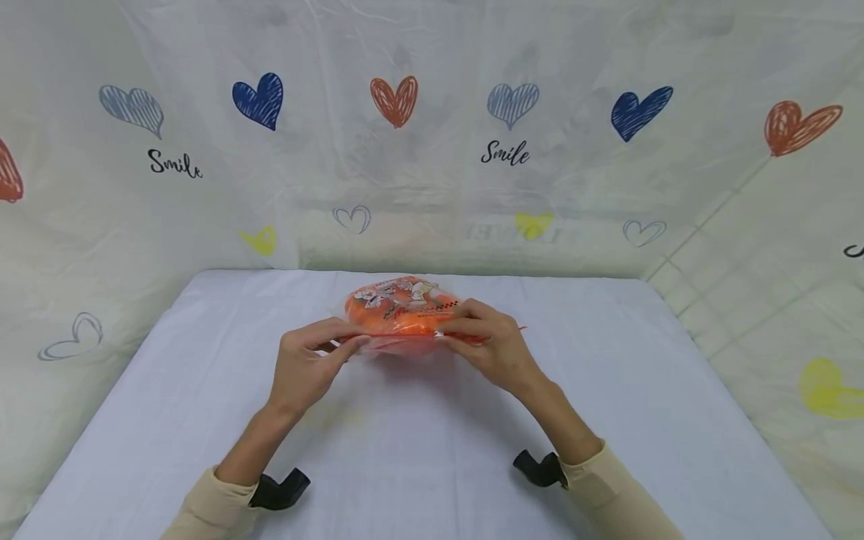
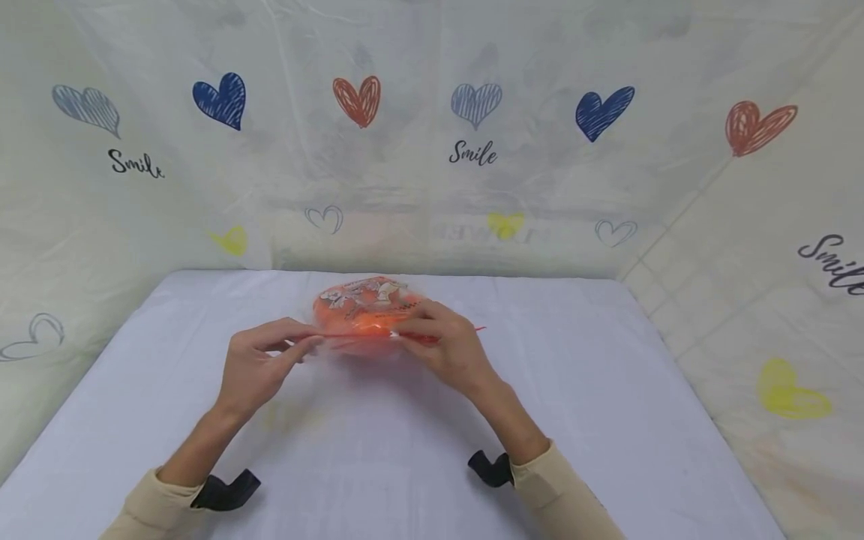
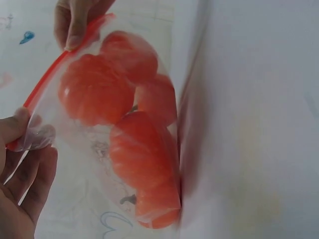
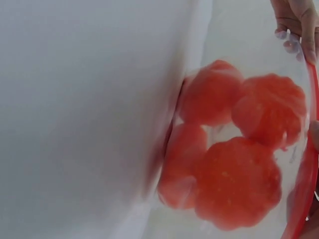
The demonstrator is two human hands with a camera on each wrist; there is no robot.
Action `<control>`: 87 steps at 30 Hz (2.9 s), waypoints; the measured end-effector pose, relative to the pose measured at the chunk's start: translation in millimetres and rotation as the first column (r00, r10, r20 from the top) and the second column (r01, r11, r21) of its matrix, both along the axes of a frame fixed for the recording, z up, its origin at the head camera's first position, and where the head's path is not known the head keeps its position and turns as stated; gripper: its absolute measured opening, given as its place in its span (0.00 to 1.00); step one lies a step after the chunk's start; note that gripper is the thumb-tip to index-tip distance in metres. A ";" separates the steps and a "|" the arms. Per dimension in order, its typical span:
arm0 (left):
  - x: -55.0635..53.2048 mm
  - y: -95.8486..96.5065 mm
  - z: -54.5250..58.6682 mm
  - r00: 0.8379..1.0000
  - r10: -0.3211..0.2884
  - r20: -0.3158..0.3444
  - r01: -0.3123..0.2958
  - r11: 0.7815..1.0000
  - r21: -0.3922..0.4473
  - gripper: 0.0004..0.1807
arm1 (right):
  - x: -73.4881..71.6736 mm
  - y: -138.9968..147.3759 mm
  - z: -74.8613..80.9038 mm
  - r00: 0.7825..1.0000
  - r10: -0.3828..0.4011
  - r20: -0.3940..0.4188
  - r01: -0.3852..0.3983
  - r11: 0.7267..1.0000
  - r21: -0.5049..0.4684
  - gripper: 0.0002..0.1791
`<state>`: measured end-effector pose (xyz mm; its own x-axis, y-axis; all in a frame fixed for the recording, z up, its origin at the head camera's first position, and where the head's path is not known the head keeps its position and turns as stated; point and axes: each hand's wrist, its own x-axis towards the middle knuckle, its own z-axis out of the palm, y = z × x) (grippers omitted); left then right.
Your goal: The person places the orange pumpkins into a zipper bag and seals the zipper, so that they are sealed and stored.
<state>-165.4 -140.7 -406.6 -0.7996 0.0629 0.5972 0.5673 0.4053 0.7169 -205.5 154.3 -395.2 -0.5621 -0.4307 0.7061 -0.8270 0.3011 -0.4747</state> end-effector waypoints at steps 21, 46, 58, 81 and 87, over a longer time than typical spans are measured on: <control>-0.5 -5.6 -0.6 0.998 -0.064 -0.022 0.065 0.998 0.006 0.11 | -1.7 30.1 0.0 1.000 -0.029 -0.010 0.029 1.000 -0.013 0.14; -2.6 -15.8 -0.5 0.998 -0.048 -0.049 0.049 0.999 0.018 0.11 | -5.3 60.9 -1.2 0.990 -0.141 -0.010 0.141 0.990 -0.019 0.16; -1.4 -17.5 -2.6 0.998 -0.050 -0.050 0.052 0.998 0.028 0.10 | -8.9 72.5 -4.7 0.985 -0.173 0.029 0.173 0.985 0.002 0.13; 8.9 -22.6 -8.3 0.995 -0.095 0.032 0.095 0.995 -0.019 0.11 | -9.1 93.4 -15.6 0.974 -0.162 0.161 0.161 0.987 0.020 0.15; 9.6 -25.3 -12.8 0.991 -0.081 0.102 0.087 0.995 -0.056 0.08 | -5.4 93.7 -21.3 0.941 -0.172 0.293 0.163 0.985 0.054 0.09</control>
<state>-155.8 -166.0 -419.4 -0.8455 0.1657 0.5076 0.5278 0.4038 0.7472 -210.9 248.0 -416.5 -0.8093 -0.3303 0.4858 -0.5873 0.4401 -0.6793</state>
